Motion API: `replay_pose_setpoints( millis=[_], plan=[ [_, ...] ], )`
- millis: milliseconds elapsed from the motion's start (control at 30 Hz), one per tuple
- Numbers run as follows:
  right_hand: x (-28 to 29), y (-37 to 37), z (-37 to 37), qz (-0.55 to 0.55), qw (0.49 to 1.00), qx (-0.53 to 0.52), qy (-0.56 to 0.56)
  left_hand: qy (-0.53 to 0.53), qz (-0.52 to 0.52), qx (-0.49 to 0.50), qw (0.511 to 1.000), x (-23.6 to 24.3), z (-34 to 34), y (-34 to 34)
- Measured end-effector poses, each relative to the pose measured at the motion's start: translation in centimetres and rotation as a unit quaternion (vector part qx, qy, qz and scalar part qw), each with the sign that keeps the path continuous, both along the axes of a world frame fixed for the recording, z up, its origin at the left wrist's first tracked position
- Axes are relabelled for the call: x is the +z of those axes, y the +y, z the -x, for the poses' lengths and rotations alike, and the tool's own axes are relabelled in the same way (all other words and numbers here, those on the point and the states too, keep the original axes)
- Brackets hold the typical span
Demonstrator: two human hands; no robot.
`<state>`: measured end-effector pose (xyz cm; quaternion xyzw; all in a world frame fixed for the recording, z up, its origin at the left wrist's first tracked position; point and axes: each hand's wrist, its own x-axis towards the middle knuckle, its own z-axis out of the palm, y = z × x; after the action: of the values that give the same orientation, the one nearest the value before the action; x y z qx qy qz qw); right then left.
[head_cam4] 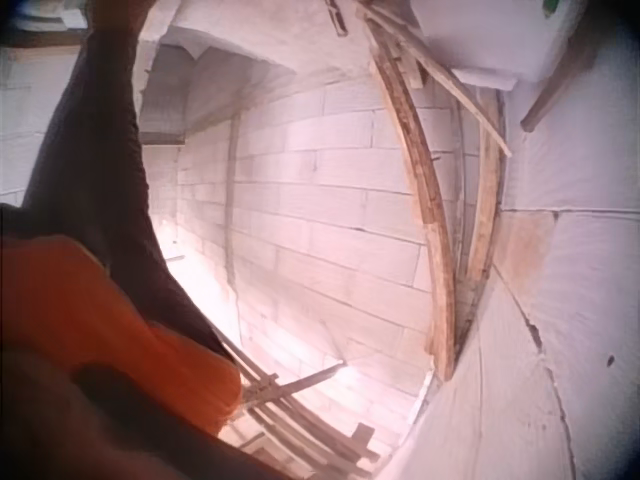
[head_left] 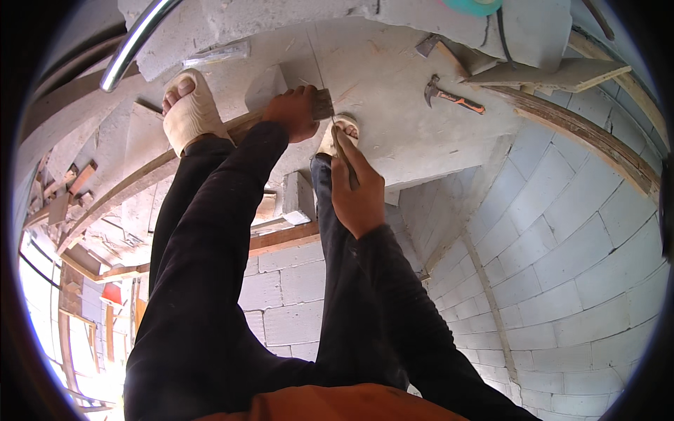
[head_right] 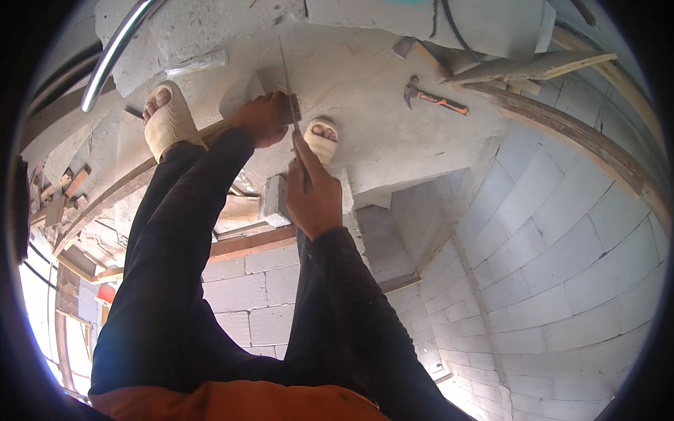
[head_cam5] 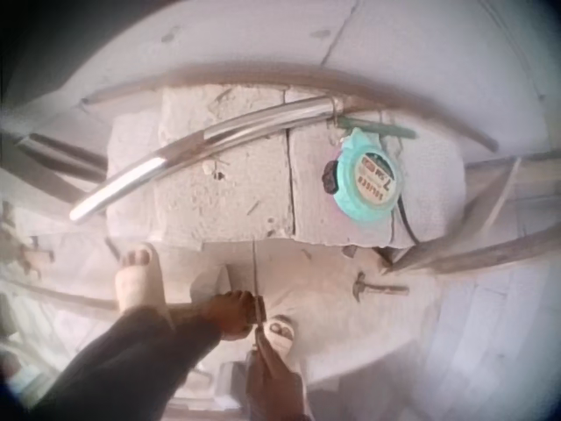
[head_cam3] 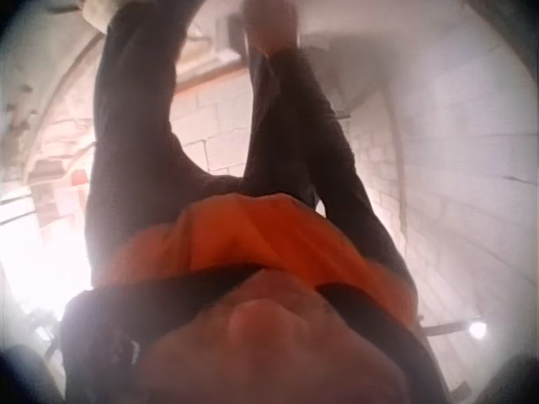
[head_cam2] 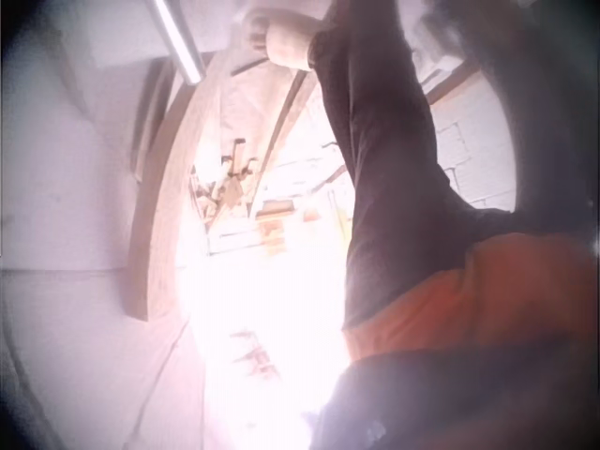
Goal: The person saws a wooden plank using a hand saw while holding it steady with one hand and foot.
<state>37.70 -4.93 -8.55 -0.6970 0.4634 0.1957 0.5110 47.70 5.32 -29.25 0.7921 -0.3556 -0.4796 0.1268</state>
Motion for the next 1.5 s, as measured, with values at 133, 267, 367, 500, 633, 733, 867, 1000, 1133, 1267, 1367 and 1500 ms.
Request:
replay_pose_setpoints(
  millis=[133, 267, 367, 500, 633, 733, 867, 1000, 1133, 1267, 1367, 1500],
  plan=[
    [10.4, 1.9, 7.0, 0.001, 0.996, -0.027, -0.079, -0.022, 0.001, 0.012, 1.000, 0.2, -0.2, 1.6],
    [2.9, 0.7, 3.9, -0.053, 0.998, -0.026, 0.028, -0.002, 0.011, 0.006, 1.000, 0.6, -0.3, -0.2],
    [0.6, 0.3, 2.8, -0.024, 0.999, -0.018, 0.017, -0.011, 0.018, -0.001, 1.000, 0.1, -0.6, 0.0],
    [10.0, 2.1, 9.4, -0.025, 0.995, -0.065, -0.072, -0.017, -0.010, 0.013, 1.000, 0.6, -0.5, 1.1],
    [3.3, 2.3, 9.8, -0.011, 0.996, -0.023, -0.089, -0.027, -0.004, 0.010, 1.000, 0.3, -0.6, 0.6],
    [-2.7, 0.2, 4.6, 0.004, 0.999, -0.017, -0.031, -0.007, 0.005, -0.002, 1.000, 0.6, -0.2, -0.8],
    [7.0, 3.7, 12.7, -0.014, 0.992, -0.065, -0.105, -0.011, -0.037, 0.004, 0.999, 1.2, -0.2, 1.1],
    [3.5, 2.4, 11.5, -0.071, 0.993, -0.068, -0.071, -0.029, 0.003, 0.016, 0.999, 0.9, -0.3, 0.7],
    [0.0, 1.1, 8.6, -0.092, 0.993, -0.074, 0.004, -0.028, 0.007, 0.009, 1.000, 0.0, -0.3, 0.2],
    [6.0, 3.4, 14.7, -0.015, 0.989, -0.078, -0.128, -0.021, -0.021, 0.012, 0.999, 0.5, -0.2, 0.6],
    [4.5, 2.8, 13.8, -0.036, 0.993, -0.017, -0.111, -0.031, -0.006, 0.017, 0.999, 0.5, -0.5, 1.4],
    [-2.4, 2.6, 8.4, -0.008, 0.993, -0.061, -0.096, -0.013, -0.011, -0.005, 1.000, 0.7, 0.5, 0.6]
  ],
)
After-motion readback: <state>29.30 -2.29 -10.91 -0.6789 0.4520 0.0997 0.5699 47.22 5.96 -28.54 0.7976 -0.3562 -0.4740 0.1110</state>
